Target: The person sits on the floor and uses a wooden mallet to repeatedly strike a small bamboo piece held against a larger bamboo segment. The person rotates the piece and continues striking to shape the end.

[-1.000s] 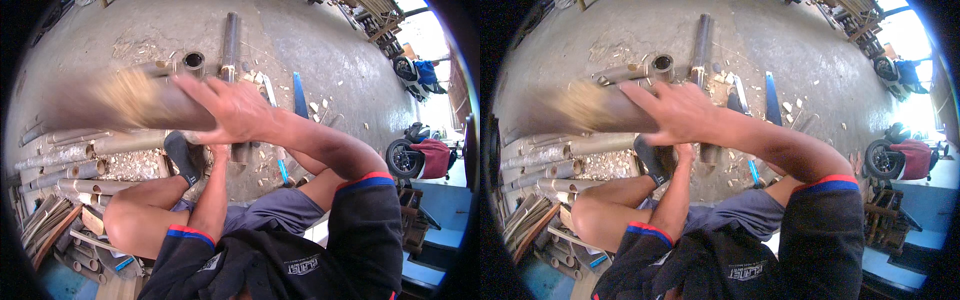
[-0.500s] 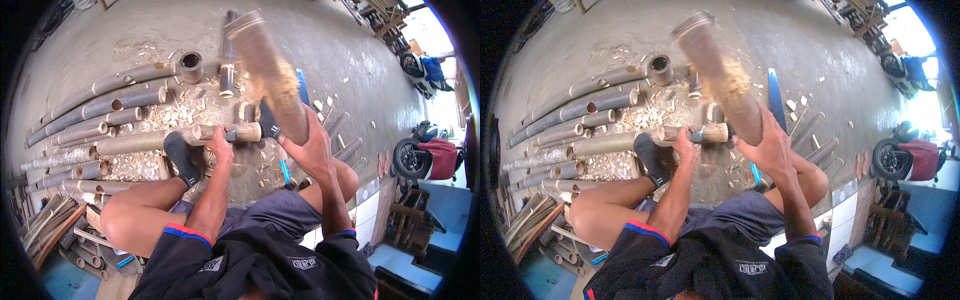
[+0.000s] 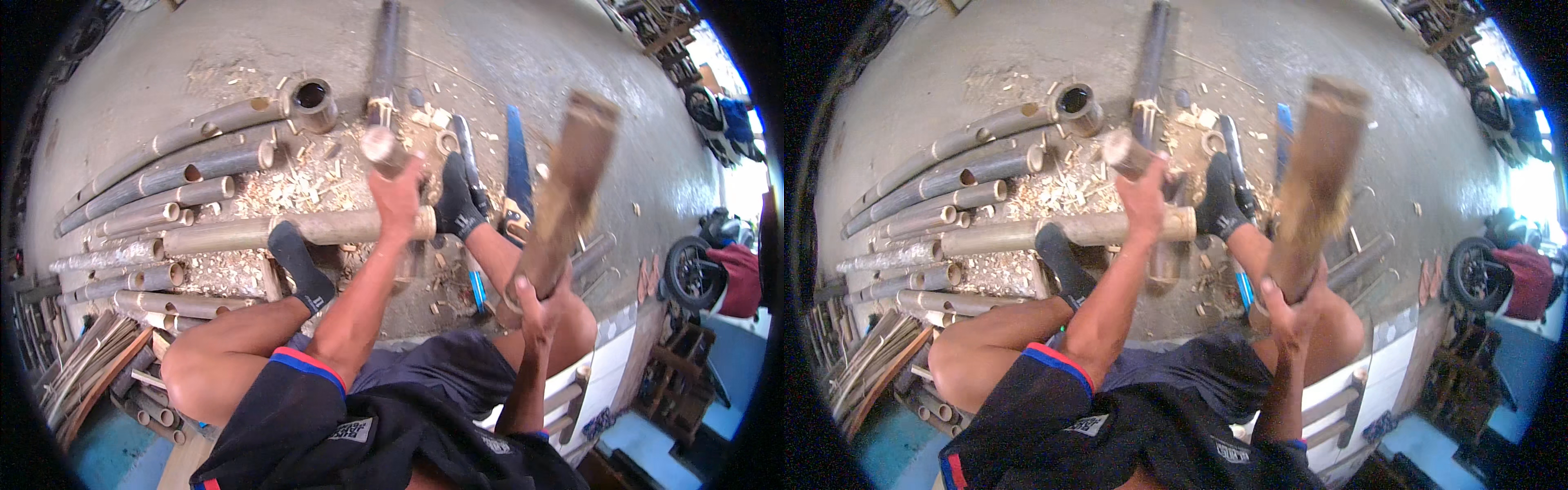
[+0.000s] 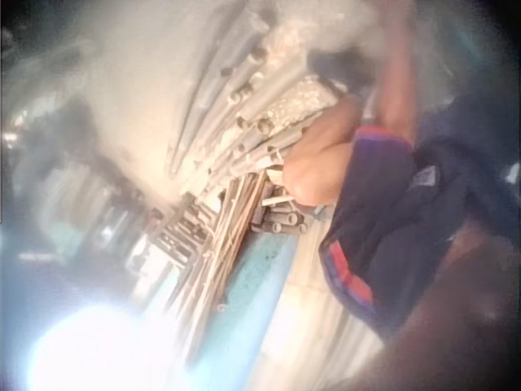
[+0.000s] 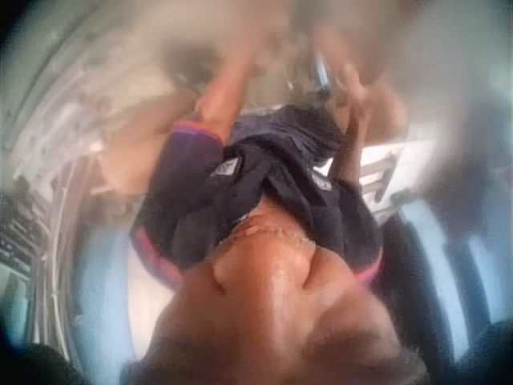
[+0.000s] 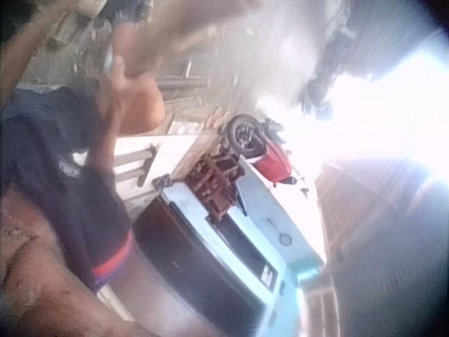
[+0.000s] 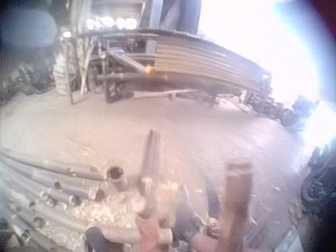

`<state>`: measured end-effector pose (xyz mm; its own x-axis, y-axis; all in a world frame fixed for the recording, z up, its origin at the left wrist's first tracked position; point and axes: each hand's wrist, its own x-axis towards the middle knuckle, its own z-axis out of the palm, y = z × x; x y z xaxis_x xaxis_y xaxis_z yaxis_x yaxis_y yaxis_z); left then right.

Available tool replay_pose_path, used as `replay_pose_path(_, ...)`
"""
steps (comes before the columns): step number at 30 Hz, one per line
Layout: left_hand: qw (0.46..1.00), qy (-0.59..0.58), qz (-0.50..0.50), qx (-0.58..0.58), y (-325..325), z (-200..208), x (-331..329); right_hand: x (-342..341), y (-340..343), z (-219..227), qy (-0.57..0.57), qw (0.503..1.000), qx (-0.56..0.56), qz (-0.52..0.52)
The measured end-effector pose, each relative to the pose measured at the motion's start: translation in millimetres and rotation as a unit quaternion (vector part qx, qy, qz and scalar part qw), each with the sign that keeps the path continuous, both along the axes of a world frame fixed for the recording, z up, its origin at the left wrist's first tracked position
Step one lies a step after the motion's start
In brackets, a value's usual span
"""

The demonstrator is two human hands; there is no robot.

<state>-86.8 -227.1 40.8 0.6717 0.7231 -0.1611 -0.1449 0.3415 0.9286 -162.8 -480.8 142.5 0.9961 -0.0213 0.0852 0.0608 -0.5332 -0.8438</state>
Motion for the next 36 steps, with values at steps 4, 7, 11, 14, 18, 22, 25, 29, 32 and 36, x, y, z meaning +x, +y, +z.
replay_pose_path(4, 0.983, -0.082, 0.159, -0.033, 109, 15, 40, -11, -25, -22, 0.11, 0.993, 0.043, -0.029)
replay_pose_path(7, 0.966, -0.129, 0.219, -0.035, 187, 4, 73, -13, -26, -39, 0.2, 0.969, 0.139, -0.046)
replay_pose_path(11, 0.969, -0.054, 0.227, 0.088, 234, -21, 113, -4, -8, -58, 0.191, 0.963, 0.186, -0.03)
replay_pose_path(14, 0.965, 0.043, 0.212, 0.15, 237, -42, 131, 1, -4, -55, 0.176, 0.972, 0.157, -0.024)
replay_pose_path(18, 0.967, 0.083, 0.184, 0.154, 253, -82, 137, -2, -20, -60, 0.204, 0.963, 0.173, -0.033)
replay_pose_path(22, 0.956, 0.008, 0.215, 0.198, 237, -60, 128, 2, -21, -45, 0.206, 0.952, 0.222, -0.036)
replay_pose_path(25, 0.955, 0.022, 0.11, 0.274, 168, -6, 96, 0, -9, -19, 0.099, 0.974, 0.193, -0.07)
replay_pose_path(29, 0.932, 0.036, -0.121, 0.339, 49, 0, 42, -11, 3, 14, 0.002, 0.959, 0.28, -0.039)
replay_pose_path(32, 0.847, 0.015, -0.203, 0.491, -38, -21, -4, -31, -3, 12, 0.042, 0.97, 0.24, -0.009)
replay_pose_path(36, 0.829, -0.013, -0.327, 0.453, -93, -37, -46, -67, -17, 10, 0.111, 0.983, 0.133, -0.058)
